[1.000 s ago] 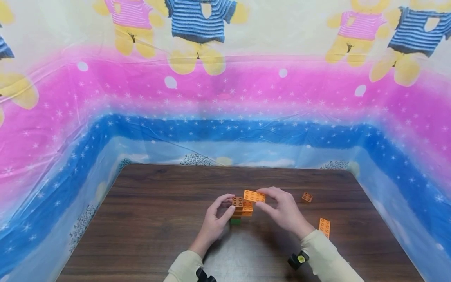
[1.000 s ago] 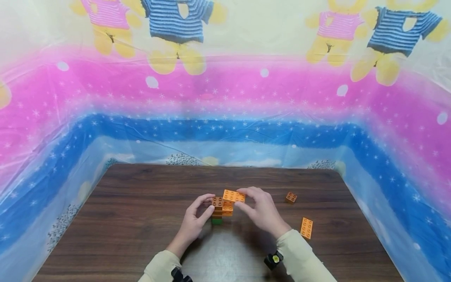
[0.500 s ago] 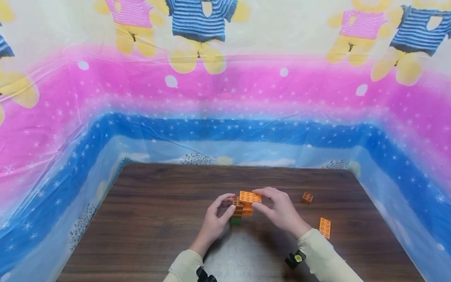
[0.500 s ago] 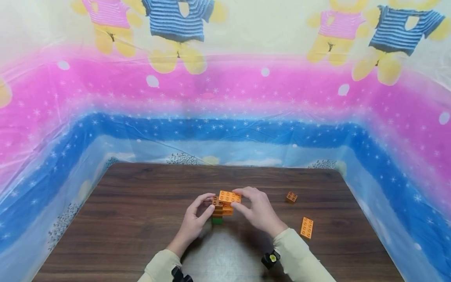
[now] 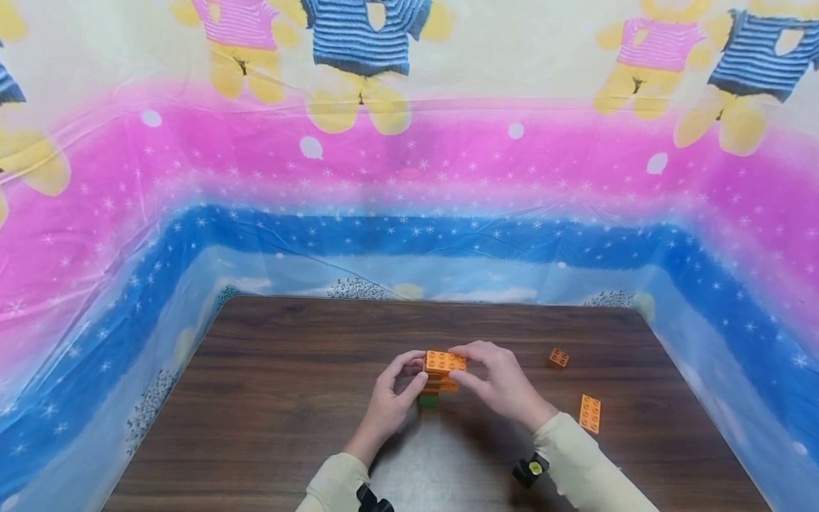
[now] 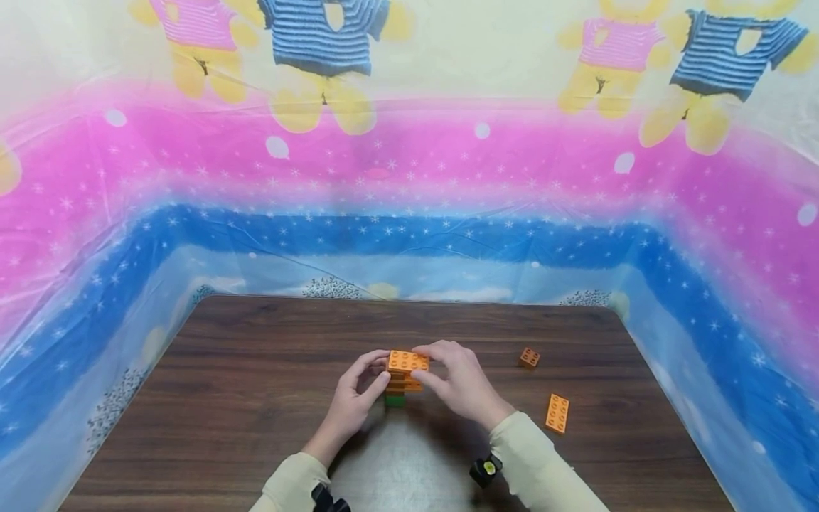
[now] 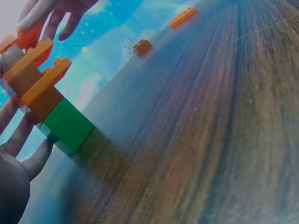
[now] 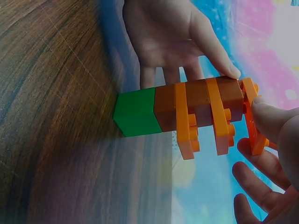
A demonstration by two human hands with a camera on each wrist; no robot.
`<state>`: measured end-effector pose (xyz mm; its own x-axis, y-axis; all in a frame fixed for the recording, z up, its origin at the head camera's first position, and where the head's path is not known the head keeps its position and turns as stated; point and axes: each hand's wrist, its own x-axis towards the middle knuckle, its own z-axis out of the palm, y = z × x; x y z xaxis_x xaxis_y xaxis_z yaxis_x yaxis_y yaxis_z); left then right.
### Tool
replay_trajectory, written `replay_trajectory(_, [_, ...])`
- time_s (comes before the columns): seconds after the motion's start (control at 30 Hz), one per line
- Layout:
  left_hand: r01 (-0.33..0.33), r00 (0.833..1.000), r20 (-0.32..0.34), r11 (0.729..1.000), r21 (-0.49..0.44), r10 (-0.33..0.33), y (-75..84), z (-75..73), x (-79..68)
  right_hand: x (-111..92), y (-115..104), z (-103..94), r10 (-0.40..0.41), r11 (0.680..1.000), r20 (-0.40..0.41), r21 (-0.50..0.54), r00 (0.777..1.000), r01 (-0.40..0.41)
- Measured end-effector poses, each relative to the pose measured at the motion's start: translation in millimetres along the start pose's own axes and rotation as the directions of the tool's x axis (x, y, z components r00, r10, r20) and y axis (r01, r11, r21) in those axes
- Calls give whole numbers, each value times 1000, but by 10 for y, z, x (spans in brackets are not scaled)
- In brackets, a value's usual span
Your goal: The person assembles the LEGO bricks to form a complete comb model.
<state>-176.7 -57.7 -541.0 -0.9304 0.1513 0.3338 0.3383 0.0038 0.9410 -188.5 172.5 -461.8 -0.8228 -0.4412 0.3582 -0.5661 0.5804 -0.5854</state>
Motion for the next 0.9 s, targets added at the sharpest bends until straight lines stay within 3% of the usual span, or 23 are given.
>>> replay_trajectory(0.43, [22, 1000, 5, 1000, 1, -22, 18, -8, -14, 28, -68, -23, -19, 1000, 33, -4, 999, 19])
replay_trajectory(0.9, [18, 1000, 5, 1000, 12, -18, 3, -12, -12, 83, -59, -69, -93, 995, 61, -40, 994, 96])
